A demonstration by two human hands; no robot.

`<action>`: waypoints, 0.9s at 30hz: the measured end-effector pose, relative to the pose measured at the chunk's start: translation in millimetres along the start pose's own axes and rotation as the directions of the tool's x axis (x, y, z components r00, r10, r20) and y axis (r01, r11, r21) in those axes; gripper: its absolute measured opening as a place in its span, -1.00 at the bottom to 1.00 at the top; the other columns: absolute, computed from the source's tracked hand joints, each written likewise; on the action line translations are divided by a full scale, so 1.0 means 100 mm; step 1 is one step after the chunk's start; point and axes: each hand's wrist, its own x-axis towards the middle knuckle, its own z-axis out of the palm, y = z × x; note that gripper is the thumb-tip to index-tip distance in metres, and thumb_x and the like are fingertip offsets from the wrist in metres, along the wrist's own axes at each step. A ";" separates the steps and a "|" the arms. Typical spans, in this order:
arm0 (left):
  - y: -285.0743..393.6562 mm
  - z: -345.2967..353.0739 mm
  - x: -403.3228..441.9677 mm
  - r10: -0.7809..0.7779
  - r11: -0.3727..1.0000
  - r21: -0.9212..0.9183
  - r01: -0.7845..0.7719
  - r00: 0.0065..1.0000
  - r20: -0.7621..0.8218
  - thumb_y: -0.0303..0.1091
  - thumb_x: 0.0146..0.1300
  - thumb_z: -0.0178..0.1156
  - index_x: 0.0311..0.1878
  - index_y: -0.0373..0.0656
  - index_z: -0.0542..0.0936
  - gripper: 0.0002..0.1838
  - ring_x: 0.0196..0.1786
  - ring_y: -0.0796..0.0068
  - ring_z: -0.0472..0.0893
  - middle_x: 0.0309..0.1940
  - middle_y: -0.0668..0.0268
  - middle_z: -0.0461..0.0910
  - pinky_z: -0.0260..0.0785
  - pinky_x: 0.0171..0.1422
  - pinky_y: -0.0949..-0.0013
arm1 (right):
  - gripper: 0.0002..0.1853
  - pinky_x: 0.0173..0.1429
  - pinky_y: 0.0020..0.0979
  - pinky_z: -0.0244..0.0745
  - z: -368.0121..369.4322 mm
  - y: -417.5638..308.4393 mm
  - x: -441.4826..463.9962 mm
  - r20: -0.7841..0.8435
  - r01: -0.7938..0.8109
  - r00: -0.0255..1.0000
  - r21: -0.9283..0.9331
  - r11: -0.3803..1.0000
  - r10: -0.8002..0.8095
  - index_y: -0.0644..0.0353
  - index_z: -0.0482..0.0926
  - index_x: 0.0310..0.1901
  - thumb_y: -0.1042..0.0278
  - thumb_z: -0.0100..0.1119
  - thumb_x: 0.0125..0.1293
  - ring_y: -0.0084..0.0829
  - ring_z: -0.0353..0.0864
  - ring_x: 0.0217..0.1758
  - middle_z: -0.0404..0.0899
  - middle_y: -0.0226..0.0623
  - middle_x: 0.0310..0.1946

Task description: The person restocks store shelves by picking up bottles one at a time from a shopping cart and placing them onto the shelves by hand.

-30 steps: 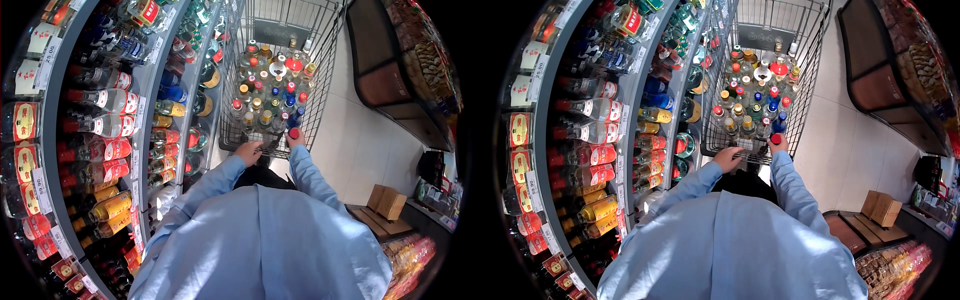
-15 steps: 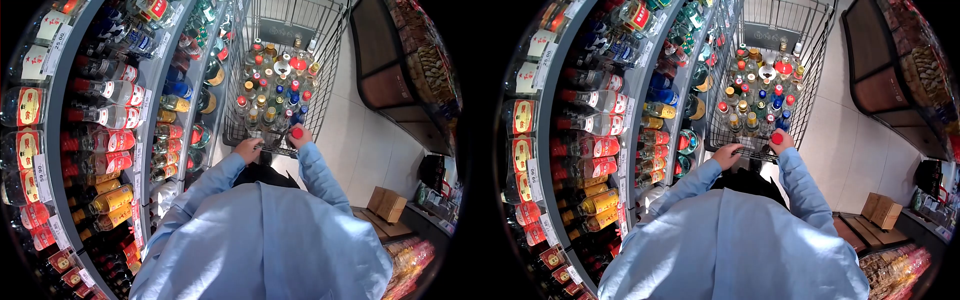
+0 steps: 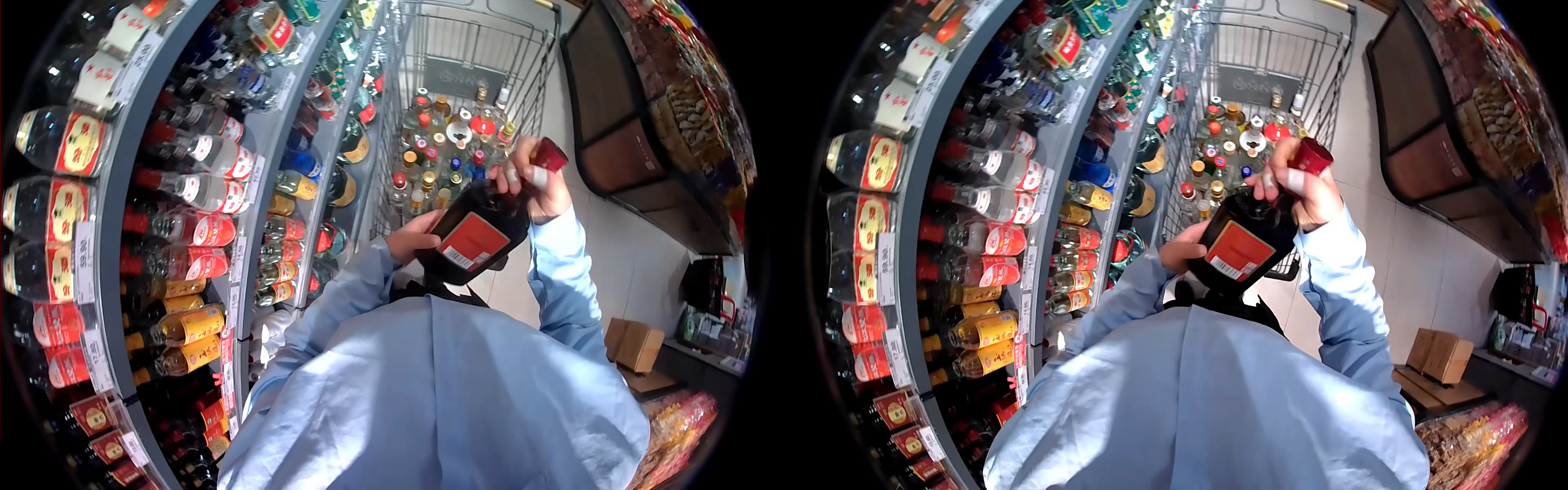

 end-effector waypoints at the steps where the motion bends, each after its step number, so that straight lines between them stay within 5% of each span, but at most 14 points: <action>1: 0.09 0.08 -0.11 -0.053 0.997 -0.046 0.054 0.998 0.018 -0.24 -0.11 0.34 0.26 -0.29 0.14 -0.13 0.17 0.38 0.37 0.16 0.18 0.32 0.18 0.26 0.34 | -0.88 0.00 -0.28 0.38 0.12 0.00 0.09 0.004 -0.026 1.000 0.055 0.998 0.026 0.19 0.32 -0.47 0.38 0.03 0.03 -0.42 0.47 -0.47 0.39 -0.33 -0.63; 2: 0.12 0.12 -0.19 -0.027 0.996 -0.086 0.033 0.997 0.068 -0.32 -0.13 0.33 0.23 -0.28 0.20 -0.19 0.10 0.39 0.44 0.08 0.19 0.41 0.26 0.19 0.35 | -0.87 -0.03 -0.32 0.38 0.19 0.03 0.20 0.048 -0.069 0.997 0.064 0.996 0.066 0.19 0.32 -0.45 0.37 0.04 0.06 -0.42 0.46 -0.47 0.38 -0.34 -0.62; 6: 0.20 0.30 -0.57 0.048 0.998 -0.022 -0.051 0.990 -0.133 -0.44 -0.14 0.28 0.22 -0.27 0.22 -0.23 0.09 0.36 0.45 0.05 0.18 0.43 0.26 0.20 0.33 | -0.89 -0.04 -0.34 0.46 0.50 0.15 0.59 0.005 -0.248 0.967 0.220 0.943 0.254 0.20 0.39 -0.36 0.36 0.05 0.16 -0.46 0.48 -0.49 0.41 -0.36 -0.58; 10: 0.18 0.46 -0.85 0.107 0.967 -0.204 -0.151 0.971 -0.213 -0.43 -0.08 0.23 0.24 -0.24 0.20 -0.27 0.12 0.31 0.42 0.07 0.16 0.40 0.26 0.21 0.29 | -0.84 -0.08 -0.32 0.50 0.70 0.37 0.84 0.082 -0.388 0.922 0.233 0.892 0.379 0.20 0.43 -0.33 0.29 0.09 0.18 -0.43 0.52 -0.47 0.46 -0.34 -0.58; 18: 0.08 0.58 -1.41 0.299 0.934 -0.058 -0.354 0.858 -0.418 -0.34 -0.01 0.22 0.25 -0.24 0.17 -0.27 0.10 0.37 0.41 0.06 0.18 0.40 0.22 0.20 0.32 | -0.82 -0.17 -0.32 0.50 1.29 0.79 1.09 0.271 -0.529 0.837 0.179 0.830 0.476 0.19 0.43 -0.34 0.27 0.12 0.17 -0.42 0.50 -0.50 0.46 -0.36 -0.59; 21: 0.11 0.71 -1.53 0.521 0.853 0.251 -0.457 0.721 -0.457 -0.31 -0.03 0.28 0.22 -0.27 0.20 -0.27 0.09 0.41 0.41 0.04 0.21 0.41 0.22 0.21 0.34 | -0.83 -0.29 -0.39 0.45 1.54 0.80 1.06 0.272 -0.535 0.828 0.119 0.836 0.491 0.15 0.42 -0.29 0.31 0.16 0.15 -0.46 0.47 -0.50 0.40 -0.39 -0.61; 22: 0.07 0.74 -1.57 0.533 0.846 0.369 -0.385 0.614 -0.581 -0.28 -0.06 0.34 0.19 -0.30 0.23 -0.25 0.08 0.46 0.39 0.01 0.23 0.42 0.21 0.20 0.38 | -0.83 -0.27 -0.44 0.35 1.72 0.68 0.99 0.224 -0.459 0.867 0.005 0.889 0.446 0.09 0.32 -0.42 0.31 0.11 0.18 -0.55 0.30 -0.53 0.27 -0.48 -0.62; 23: 0.05 0.71 -1.65 0.599 0.794 0.528 -0.302 0.541 -0.591 -0.28 -0.07 0.37 0.17 -0.32 0.25 -0.25 0.06 0.50 0.38 -0.02 0.25 0.42 0.21 0.19 0.42 | -0.83 -0.29 -0.46 0.35 1.81 0.66 0.96 0.345 -0.424 0.854 0.031 0.905 0.388 0.09 0.33 -0.39 0.30 0.13 0.18 -0.57 0.28 -0.55 0.25 -0.51 -0.64; 26: 0.12 1.05 -1.86 0.752 0.606 0.789 -0.102 0.397 -0.526 -0.24 -0.17 0.42 0.17 -0.31 0.22 -0.17 0.08 0.45 0.39 0.01 0.16 0.41 0.23 0.16 0.39 | -0.86 -0.30 -0.42 0.36 2.05 0.79 0.86 0.320 -0.406 0.868 0.019 0.914 0.380 0.13 0.36 -0.31 0.31 0.09 0.19 -0.54 0.35 -0.52 0.33 -0.45 -0.61; 27: 0.09 1.16 -1.88 0.832 0.486 0.869 0.094 0.253 -0.493 -0.18 -0.24 0.46 0.20 -0.30 0.17 -0.06 0.05 0.40 0.43 -0.03 0.14 0.44 0.26 0.13 0.39 | -0.86 -0.26 -0.40 0.37 2.18 0.73 0.81 0.291 -0.395 0.873 -0.050 0.917 0.391 0.13 0.35 -0.31 0.31 0.08 0.21 -0.52 0.36 -0.51 0.33 -0.44 -0.61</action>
